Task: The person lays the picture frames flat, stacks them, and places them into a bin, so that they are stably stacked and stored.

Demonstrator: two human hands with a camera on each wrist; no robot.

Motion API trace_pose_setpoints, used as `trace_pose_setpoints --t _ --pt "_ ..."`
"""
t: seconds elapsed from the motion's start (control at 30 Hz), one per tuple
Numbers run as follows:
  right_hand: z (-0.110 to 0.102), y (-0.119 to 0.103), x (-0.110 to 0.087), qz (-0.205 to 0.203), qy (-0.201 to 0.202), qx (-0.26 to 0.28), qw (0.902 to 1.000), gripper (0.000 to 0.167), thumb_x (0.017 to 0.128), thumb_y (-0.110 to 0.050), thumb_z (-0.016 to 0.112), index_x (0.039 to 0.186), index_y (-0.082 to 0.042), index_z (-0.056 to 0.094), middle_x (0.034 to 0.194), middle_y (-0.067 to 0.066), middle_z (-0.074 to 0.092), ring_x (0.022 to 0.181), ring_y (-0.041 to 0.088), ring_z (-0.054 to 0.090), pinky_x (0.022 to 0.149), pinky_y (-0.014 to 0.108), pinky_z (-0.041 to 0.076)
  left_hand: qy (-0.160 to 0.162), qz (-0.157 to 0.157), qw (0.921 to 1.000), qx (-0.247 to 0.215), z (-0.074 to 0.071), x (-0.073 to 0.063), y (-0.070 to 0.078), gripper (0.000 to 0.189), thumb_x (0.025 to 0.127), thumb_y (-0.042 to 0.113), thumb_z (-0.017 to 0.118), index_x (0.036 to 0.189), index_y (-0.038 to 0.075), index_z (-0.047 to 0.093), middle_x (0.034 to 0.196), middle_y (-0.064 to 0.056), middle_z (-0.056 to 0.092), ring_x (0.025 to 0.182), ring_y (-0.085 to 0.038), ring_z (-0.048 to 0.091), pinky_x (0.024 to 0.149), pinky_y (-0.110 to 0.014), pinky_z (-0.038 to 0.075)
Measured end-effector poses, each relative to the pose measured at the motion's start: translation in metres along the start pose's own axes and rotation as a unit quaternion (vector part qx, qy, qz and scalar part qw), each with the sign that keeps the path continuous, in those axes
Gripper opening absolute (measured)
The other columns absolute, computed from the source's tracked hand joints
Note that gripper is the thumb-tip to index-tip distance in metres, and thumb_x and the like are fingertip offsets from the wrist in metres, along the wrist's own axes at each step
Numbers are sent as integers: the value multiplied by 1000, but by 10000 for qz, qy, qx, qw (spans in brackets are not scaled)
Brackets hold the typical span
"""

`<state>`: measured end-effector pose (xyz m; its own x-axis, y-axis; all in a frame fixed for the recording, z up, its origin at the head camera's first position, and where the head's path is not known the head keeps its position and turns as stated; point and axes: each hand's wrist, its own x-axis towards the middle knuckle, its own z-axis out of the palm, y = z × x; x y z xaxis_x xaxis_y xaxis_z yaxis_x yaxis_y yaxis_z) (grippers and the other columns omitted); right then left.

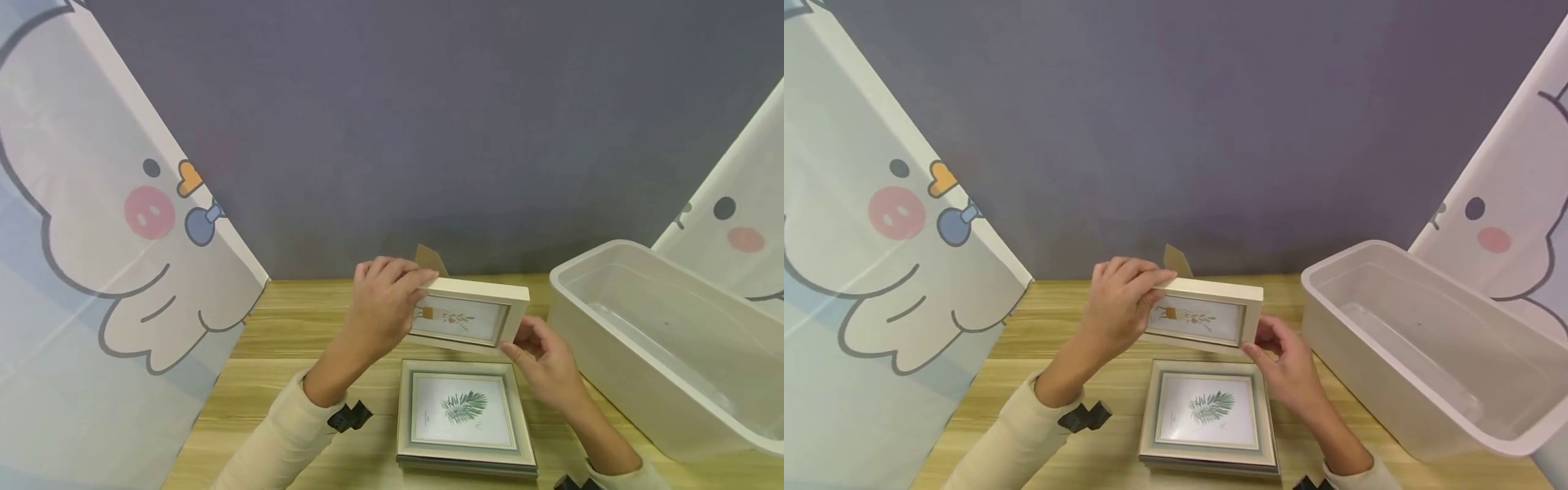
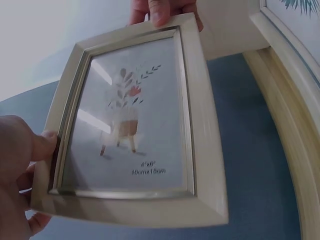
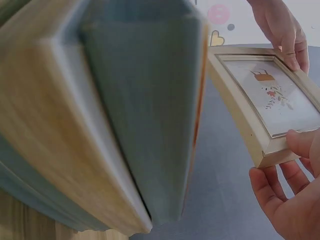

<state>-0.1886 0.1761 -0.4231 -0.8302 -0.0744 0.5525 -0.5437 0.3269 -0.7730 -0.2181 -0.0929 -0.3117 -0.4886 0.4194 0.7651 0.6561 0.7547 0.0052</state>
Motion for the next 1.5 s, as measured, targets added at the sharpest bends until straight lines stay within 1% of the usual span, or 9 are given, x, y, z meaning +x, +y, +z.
trace_pose_setpoints --t 0.27,0.37,0.6,0.83,1.0,1.1,1.23,1.43,1.5 --pt "-4 4 -1 78 158 181 9997 27 80 20 72 94 3 56 83 -5 57 75 3 57 69 13 52 44 -264 9963 -815 -8 -7 -16 24 88 15 77 112 14 77 104 -4 72 95 -26 63 78 -43 46" --pt "-8 5 -2 68 221 161 9996 28 80 21 71 90 2 53 80 -4 54 72 3 54 65 14 51 -148 -554 9905 -1248 -13 -11 -22 25 89 10 77 114 10 76 107 -7 70 92 -24 63 78 -37 52" --pt "-13 6 -4 126 190 106 9997 26 81 20 70 89 3 53 79 -5 55 70 4 55 63 16 51 -717 -1655 9485 -2605 -22 -15 -28 25 93 7 73 118 6 74 109 -7 68 93 -15 66 82 -27 61" --pt "-15 6 -6 164 177 129 9996 26 80 21 70 91 3 55 78 -6 58 70 4 57 63 16 52 -1084 -1778 9194 -3338 -23 -13 -35 30 95 8 71 124 6 69 111 -8 68 99 -18 65 88 -31 60" --pt "-17 5 -6 204 137 74 9997 26 80 20 70 89 2 53 78 -9 59 70 3 58 64 16 52 -1677 -1753 8820 -4041 -21 -9 -46 44 98 12 68 140 4 56 135 -13 62 123 -25 60 104 -49 52" --pt "-17 6 -7 137 50 257 9996 26 80 21 69 94 5 55 82 -11 64 75 1 62 69 14 54 -1995 -1689 8570 -4442 -16 -10 -55 62 100 38 65 149 5 45 149 -15 52 138 -33 50 112 -56 44" --pt "-15 7 -8 -38 -94 744 9972 31 79 25 66 105 11 56 92 -13 69 85 0 67 76 13 56 -2327 -1625 8274 -4847 -8 -14 -65 94 91 70 58 157 10 32 162 -13 36 151 -36 34 120 -60 32" --pt "-12 8 -10 -88 -244 816 9963 36 80 25 66 112 12 56 97 -15 69 88 0 68 77 14 57 -2754 -1252 7738 -5566 2 -20 -73 108 88 76 56 163 13 13 171 -15 15 157 -41 16 122 -69 13" --pt "-12 8 -11 -58 -283 702 9971 36 80 23 67 112 10 57 96 -15 68 87 0 68 76 15 57 -2841 -1103 7646 -5679 4 -21 -74 109 87 78 55 164 14 11 171 -14 14 157 -41 16 122 -71 11"
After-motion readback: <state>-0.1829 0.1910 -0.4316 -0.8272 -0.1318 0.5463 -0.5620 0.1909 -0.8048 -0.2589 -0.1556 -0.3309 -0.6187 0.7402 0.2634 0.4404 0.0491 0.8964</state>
